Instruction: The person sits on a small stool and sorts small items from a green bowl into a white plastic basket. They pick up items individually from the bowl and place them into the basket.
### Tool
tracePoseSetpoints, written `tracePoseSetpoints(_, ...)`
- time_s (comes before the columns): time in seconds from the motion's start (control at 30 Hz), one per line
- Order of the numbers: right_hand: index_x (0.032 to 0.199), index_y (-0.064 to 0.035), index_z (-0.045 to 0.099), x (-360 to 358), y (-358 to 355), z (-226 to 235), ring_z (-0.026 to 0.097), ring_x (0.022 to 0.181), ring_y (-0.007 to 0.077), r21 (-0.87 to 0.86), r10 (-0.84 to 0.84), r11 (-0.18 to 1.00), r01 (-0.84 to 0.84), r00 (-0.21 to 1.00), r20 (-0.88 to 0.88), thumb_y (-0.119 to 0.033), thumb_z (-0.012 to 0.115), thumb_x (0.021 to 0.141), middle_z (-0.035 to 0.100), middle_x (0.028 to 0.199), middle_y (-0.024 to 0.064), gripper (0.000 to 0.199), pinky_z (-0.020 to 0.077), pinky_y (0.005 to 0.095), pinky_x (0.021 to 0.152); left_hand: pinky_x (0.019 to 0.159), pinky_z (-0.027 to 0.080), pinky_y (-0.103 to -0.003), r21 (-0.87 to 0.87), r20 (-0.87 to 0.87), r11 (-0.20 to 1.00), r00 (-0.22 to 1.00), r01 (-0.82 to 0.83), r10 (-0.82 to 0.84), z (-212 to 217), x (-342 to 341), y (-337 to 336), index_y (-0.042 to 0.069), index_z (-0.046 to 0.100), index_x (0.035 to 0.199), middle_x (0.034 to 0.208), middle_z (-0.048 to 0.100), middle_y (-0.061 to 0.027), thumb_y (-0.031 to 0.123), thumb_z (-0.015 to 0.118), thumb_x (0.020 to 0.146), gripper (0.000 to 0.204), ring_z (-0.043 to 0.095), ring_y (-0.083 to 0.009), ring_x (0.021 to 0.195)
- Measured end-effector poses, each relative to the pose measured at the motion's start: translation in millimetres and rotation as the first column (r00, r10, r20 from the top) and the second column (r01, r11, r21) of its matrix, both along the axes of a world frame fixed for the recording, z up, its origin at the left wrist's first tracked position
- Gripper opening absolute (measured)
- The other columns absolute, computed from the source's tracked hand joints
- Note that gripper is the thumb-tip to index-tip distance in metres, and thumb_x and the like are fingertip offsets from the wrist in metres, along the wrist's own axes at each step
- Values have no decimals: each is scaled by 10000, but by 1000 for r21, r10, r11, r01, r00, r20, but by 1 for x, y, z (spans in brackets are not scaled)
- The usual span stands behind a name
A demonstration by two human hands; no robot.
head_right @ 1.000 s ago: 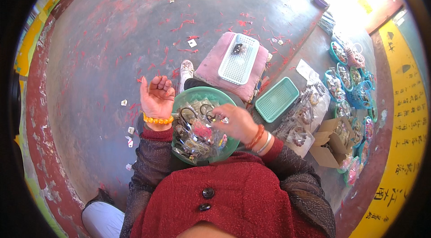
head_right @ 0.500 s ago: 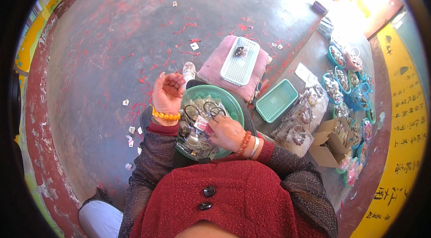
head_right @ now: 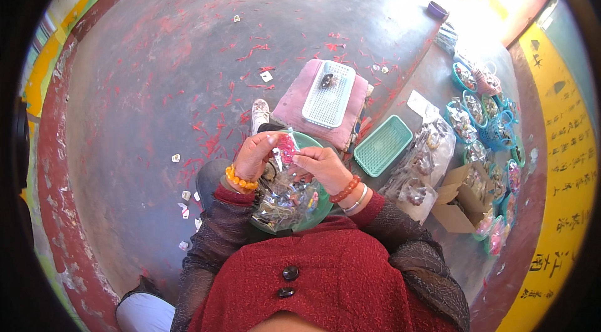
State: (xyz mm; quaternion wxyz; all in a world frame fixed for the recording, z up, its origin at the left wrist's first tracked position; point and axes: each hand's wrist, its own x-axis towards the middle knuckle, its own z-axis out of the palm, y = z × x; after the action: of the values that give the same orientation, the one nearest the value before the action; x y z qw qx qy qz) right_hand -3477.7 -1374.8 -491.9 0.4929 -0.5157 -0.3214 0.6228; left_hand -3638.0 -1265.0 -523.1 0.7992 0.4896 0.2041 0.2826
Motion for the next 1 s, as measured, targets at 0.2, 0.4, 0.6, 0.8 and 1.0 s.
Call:
tracePoseSetpoints(0.2,889,-30,652,-6,5,-7,599,623,77,-43,85,996,-80,988,131,-240,610,847,672,780,51,218,433,194,543,614,426,-202,-170,35,978,991,-119,127,2,3,0,11,634,932,817,649,-30,220,513,914,243,565,-75,686)
tracePoseSetpoints(0.4,772,-25,663,-4,6,-21,589,572,91,2,29,1000,-29,992,122,-185,615,838,667,740,49,180,435,219,505,604,441,-221,-213,47,961,980,-178,191,-1,4,3,20,629,913,799,652,-54,230,489,920,253,591,-103,688)
tracePoseSetpoints(0.6,750,11,628,-14,4,-33,556,536,97,488,-297,820,-299,506,809,-179,605,845,615,626,40,213,428,269,487,664,501,-264,-330,84,921,965,-209,249,2,3,-1,-5,594,956,837,650,-101,212,466,923,254,621,-154,723)
tracePoseSetpoints(0.8,769,12,651,-9,1,-39,549,561,85,225,-81,974,3,937,340,-166,630,826,579,577,23,188,446,253,525,602,499,-234,-355,132,933,985,-55,108,3,0,5,6,591,956,866,648,-107,223,462,929,254,629,-154,744)
tracePoseSetpoints(1.0,898,-2,649,9,7,-32,580,715,95,390,-221,921,-6,815,535,-186,676,787,636,795,62,217,466,261,596,644,535,-242,-319,27,947,999,-30,41,13,2,3,13,577,1030,892,640,-92,279,448,944,308,633,-153,786)
